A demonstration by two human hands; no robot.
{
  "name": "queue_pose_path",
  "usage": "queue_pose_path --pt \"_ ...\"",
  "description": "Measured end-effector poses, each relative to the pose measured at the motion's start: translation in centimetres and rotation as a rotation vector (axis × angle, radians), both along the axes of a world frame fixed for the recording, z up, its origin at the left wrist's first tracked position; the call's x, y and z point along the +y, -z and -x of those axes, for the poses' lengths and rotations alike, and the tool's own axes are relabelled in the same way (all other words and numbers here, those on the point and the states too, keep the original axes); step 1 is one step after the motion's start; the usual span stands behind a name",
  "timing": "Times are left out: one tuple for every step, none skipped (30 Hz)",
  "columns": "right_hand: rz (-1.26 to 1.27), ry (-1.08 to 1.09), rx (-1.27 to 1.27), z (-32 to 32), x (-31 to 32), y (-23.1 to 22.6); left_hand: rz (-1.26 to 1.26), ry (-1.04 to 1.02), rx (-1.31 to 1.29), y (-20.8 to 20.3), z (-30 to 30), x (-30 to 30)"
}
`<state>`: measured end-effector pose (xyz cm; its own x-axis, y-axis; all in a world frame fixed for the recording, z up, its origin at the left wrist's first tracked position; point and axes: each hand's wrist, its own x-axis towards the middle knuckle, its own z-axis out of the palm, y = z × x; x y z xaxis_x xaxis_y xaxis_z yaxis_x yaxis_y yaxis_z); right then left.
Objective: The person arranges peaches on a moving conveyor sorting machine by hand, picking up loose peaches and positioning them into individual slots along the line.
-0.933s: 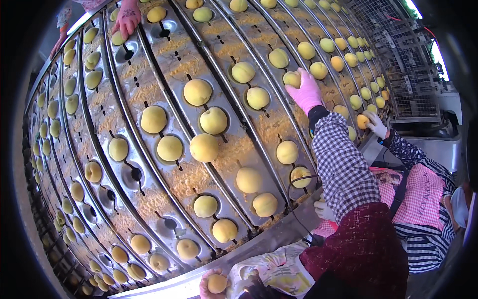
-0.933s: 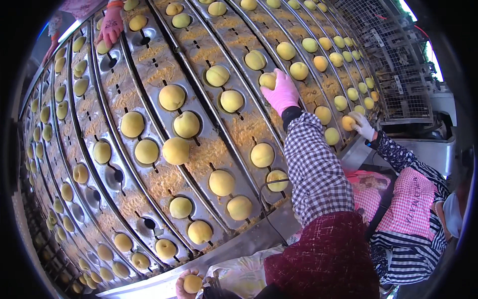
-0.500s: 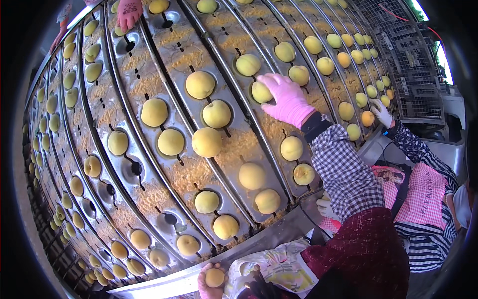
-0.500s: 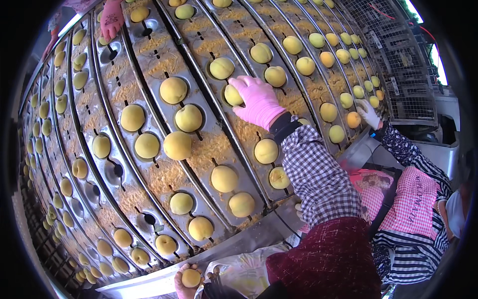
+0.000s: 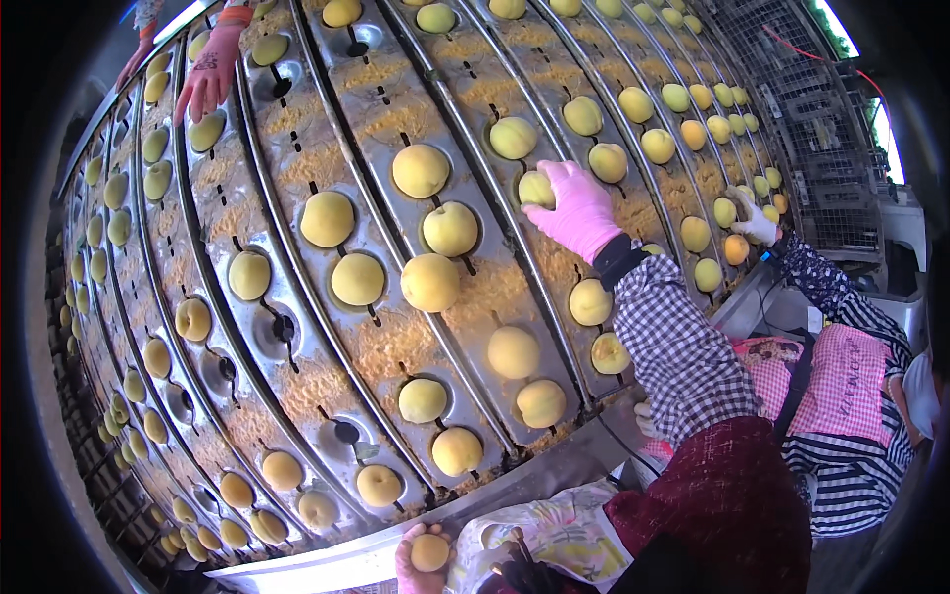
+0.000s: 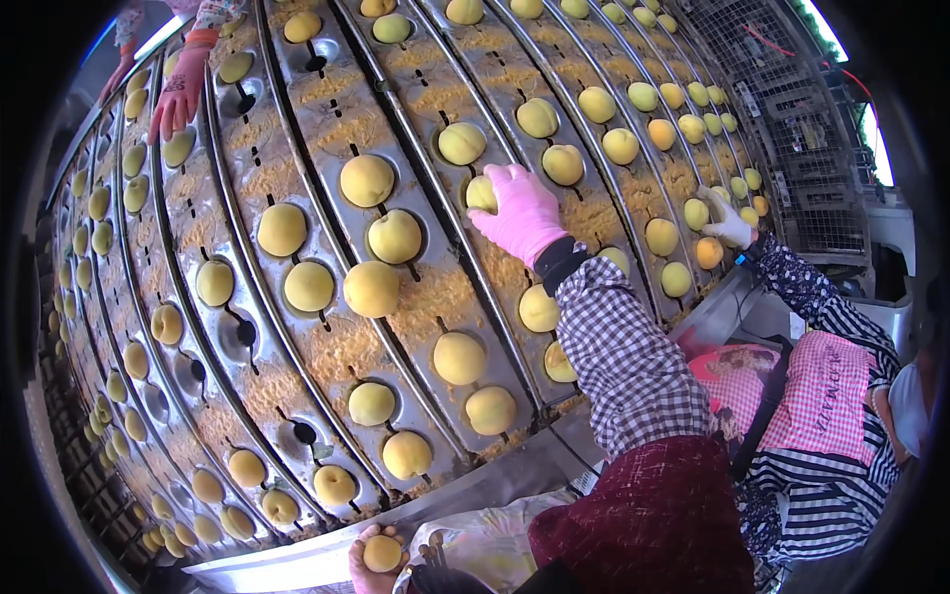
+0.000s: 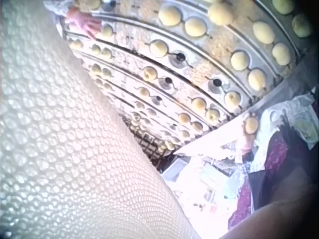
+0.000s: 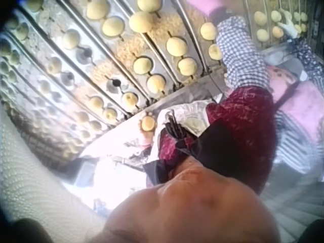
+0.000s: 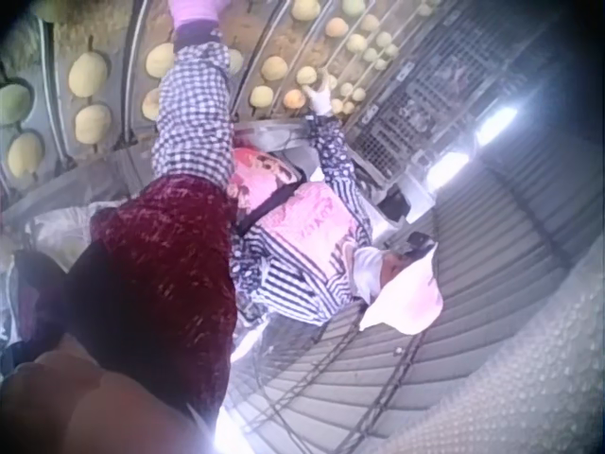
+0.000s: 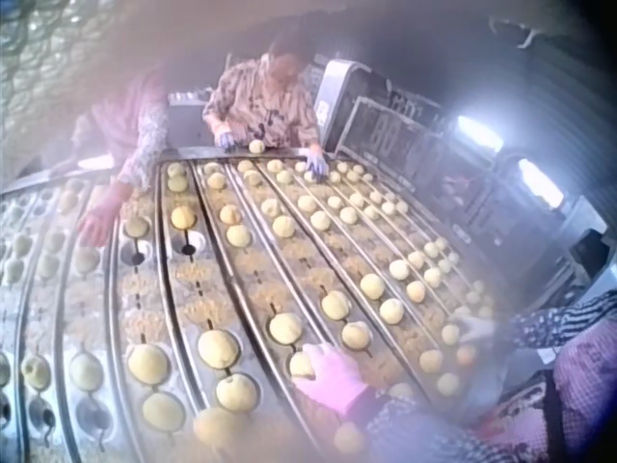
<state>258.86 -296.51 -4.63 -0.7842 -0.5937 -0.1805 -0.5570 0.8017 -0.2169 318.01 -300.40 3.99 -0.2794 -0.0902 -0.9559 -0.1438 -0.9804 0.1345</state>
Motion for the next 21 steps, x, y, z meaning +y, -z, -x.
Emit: queue_pose_path --pt "0.099 0.069 -0.099 0.5 0.5 0.2 0.075 0.111 -0.047 -0.2 0.3 0.0" --pt "0.101 0.065 -0.099 0.6 0.8 0.3 0.077 0.107 -0.046 -0.6 0.7 -0.2" --pt "0.131 0.032 -0.08 0.7 1.1 0.5 0.017 0.005 -0.022 -0.9 1.2 -0.4" --pt "0.16 -0.002 -0.062 0.7 1.4 0.7 -0.044 -0.096 0.003 -0.9 1.5 -0.5" --pt "0.112 -0.041 0.011 0.4 0.9 0.2 -0.042 -0.099 0.002 -0.8 1.3 -0.4" --pt "0.115 -0.044 0.009 0.4 0.3 -0.2 -0.036 -0.103 0.013 -0.6 0.8 -0.3" --pt "0.124 0.016 -0.015 0.5 -0.3 -0.6 -0.029 -0.108 0.023 -0.5 0.5 -0.2" --pt "0.13 0.079 -0.035 0.6 -0.7 -1.0 -0.029 -0.108 0.024 -0.5 0.6 -0.2" --pt "0.131 0.079 -0.035 1.1 -1.1 -0.9 -0.003 -0.084 0.008 -0.5 0.7 -0.2" --pt "0.141 0.047 -0.009 1.8 -1.7 -0.7 0.023 -0.061 -0.009 -0.5 0.7 -0.2" --pt "0.149 0.014 0.017 2.5 -2.3 -0.5 0.023 -0.062 -0.011 -0.2 0.4 -0.1" --pt "0.15 0.012 0.011 2.8 -3.2 -0.4 -0.022 -0.1 0.002 0.0 0.0 0.0" --pt "0.069 -0.022 0.111 3.0 -4.4 -0.2 -0.068 -0.139 0.014 0.2 -0.5 0.2" --pt "-0.012 -0.057 0.208 3.2 -5.2 0.1 -0.068 -0.143 0.004 0.0 -0.3 0.3" --pt "-0.123 -0.064 0.191 4.3 -5.5 0.4 -0.072 -0.137 -0.007 -0.1 0.3 0.1" --pt "-0.221 -0.054 0.192 5.2 -5.5 0.7 -0.077 -0.131 -0.018 -0.1 0.9 0.0" --pt "-0.256 -0.039 0.194 5.3 -6.1 0.8 -0.071 -0.136 -0.017 -0.1 1.0 0.2" --pt "-0.292 -0.025 0.197 5.2 -6.6 0.8 -0.066 -0.146 -0.027 -0.2 1.1 0.1" --pt "-0.288 -0.034 0.19 5.0 -6.8 0.8 -0.047 -0.13 -0.006 -0.3 1.1 -0.1" --pt "-0.319 -0.006 0.167 4.8 -7.0 0.6 -0.029 -0.114 0.02 -0.3 1.0 -0.1" --pt "-0.352 0.023 0.146 4.6 -7.2 0.4 -0.06 -0.146 -0.008 0.1 0.5 0.1"
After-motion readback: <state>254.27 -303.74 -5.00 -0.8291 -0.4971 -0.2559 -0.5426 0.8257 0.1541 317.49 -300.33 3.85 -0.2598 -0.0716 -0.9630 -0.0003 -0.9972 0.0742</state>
